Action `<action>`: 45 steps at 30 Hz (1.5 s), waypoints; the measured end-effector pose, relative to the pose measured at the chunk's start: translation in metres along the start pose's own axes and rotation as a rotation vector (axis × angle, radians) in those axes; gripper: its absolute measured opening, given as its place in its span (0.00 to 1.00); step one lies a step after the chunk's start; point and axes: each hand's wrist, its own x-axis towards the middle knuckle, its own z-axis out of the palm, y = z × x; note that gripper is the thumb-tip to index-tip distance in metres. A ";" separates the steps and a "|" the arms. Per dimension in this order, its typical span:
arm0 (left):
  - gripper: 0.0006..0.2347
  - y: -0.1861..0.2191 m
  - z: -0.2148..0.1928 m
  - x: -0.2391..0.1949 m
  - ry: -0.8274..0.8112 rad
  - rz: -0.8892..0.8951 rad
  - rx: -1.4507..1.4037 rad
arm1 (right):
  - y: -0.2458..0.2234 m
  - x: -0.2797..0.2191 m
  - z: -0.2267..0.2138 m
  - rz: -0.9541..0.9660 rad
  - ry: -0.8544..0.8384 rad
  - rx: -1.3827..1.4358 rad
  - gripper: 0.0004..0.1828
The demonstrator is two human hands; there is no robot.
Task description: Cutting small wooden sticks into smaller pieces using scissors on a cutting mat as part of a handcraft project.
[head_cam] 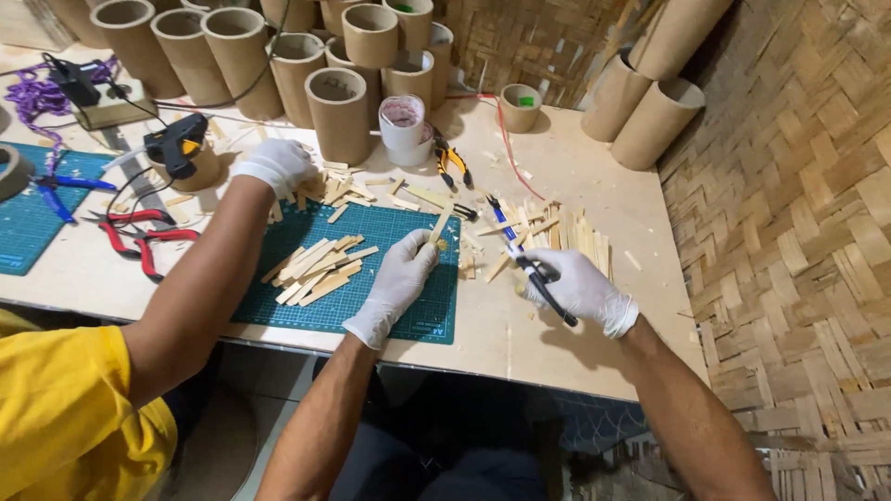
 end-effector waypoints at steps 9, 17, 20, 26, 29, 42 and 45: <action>0.09 0.006 0.002 -0.006 -0.043 -0.026 -0.029 | -0.011 -0.002 0.006 0.179 -0.237 0.078 0.30; 0.09 0.013 0.002 -0.008 -0.041 -0.091 -0.117 | -0.032 0.015 0.021 0.272 -0.327 0.009 0.29; 0.08 0.012 0.001 -0.008 -0.033 -0.102 -0.152 | -0.049 0.018 0.027 0.279 -0.338 -0.002 0.29; 0.08 0.002 0.002 -0.001 -0.076 -0.122 -0.219 | -0.019 0.045 0.029 0.256 -0.369 0.009 0.30; 0.07 0.002 0.003 -0.001 -0.086 -0.122 -0.245 | -0.025 0.048 0.030 0.243 -0.376 -0.003 0.30; 0.05 -0.029 0.000 0.008 0.017 -0.102 -0.155 | -0.044 0.054 0.027 0.161 -0.377 -0.129 0.27; 0.05 -0.032 0.001 0.010 0.032 -0.059 -0.116 | -0.049 0.056 0.024 0.113 -0.378 -0.208 0.28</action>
